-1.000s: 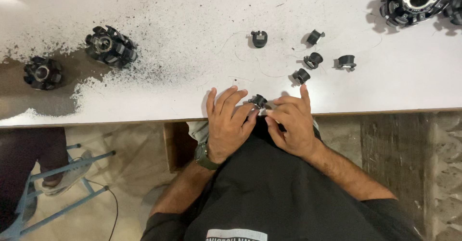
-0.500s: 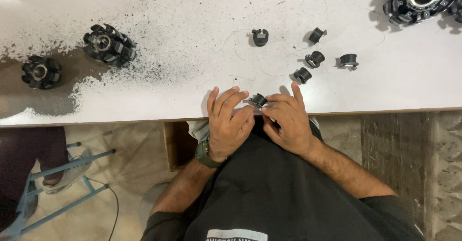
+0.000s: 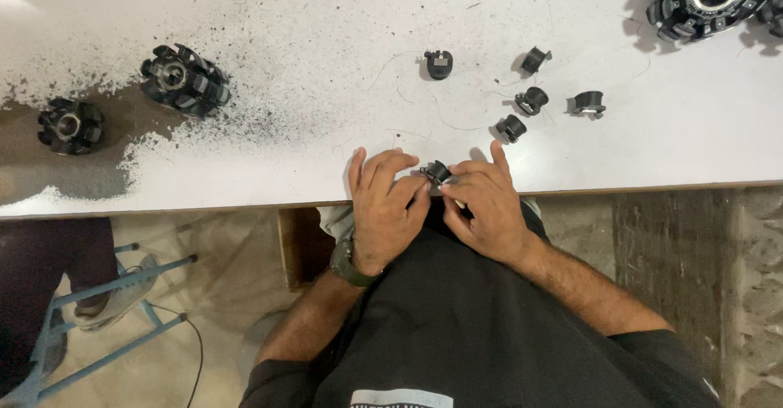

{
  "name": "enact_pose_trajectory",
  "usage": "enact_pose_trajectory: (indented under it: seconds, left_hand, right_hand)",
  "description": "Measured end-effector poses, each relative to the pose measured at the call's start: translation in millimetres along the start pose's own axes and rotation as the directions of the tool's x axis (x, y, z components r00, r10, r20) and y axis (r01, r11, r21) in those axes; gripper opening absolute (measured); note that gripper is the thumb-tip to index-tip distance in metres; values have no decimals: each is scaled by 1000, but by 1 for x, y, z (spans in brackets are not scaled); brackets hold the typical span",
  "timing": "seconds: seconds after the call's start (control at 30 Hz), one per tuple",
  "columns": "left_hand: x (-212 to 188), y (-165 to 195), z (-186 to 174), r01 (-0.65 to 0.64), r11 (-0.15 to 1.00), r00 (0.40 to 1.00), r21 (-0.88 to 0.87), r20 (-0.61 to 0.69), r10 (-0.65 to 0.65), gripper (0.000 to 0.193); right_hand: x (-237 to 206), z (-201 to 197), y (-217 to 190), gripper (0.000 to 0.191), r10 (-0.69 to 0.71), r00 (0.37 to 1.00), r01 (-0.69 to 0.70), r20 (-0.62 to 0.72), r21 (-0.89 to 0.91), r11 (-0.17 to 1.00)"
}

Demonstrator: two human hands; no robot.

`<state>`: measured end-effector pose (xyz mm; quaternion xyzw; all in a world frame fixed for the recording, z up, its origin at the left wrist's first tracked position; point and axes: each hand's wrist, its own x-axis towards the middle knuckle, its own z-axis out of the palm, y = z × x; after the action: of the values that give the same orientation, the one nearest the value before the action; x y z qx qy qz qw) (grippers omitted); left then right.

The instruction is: The person sits at a workbench assembling omni-style wheels, pressing black plastic rollers onto the hubs one at a time by hand and setting each finished wheel on the table. They occasionally use a small blade-like tool to help seat the rollers and reach across the table for more parts.

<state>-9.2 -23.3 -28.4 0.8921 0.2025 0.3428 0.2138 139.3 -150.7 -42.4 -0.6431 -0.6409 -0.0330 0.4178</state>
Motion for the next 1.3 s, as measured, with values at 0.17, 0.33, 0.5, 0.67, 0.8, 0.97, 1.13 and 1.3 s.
enact_pose_trajectory:
  seconds: [0.17,0.33,0.5,0.67,0.8,0.97,1.13,1.3]
  left_hand:
    - [-1,1,0,19,1000,1000,-24,-10,-19,13]
    - [-2,-1,0,18,999,1000,-47,5,-18,11]
    - [-3,-3,2,8,999,1000,-54,6,-8,10]
    - [-3,-3,-2,-5,998,1000,-59,30,7,13]
    - [3,0,-9,100,992,993,-76,63,-96,14]
    - [13,-3,-16,71,997,993,-42,92,-67,31]
    - [18,-4,-13,34,999,988,-40,153,-28,21]
    - [14,-10,-15,5,993,982,-122,188,18,14]
  right_hand:
    - [-3,1,0,34,-63,998,63,-21,-12,998]
    - [-4,3,0,36,-127,992,127,-19,5,992]
    - [-4,3,-2,34,-83,997,82,-9,-21,996]
    - [2,1,-4,32,-70,997,72,31,-53,996]
    - [5,-14,-7,32,-87,996,88,24,-38,995]
    - [16,-29,-6,35,66,998,-67,-10,-177,982]
    - [26,-17,-5,41,120,988,-99,94,-204,974]
    - [24,-20,-1,39,131,984,-119,118,-103,987]
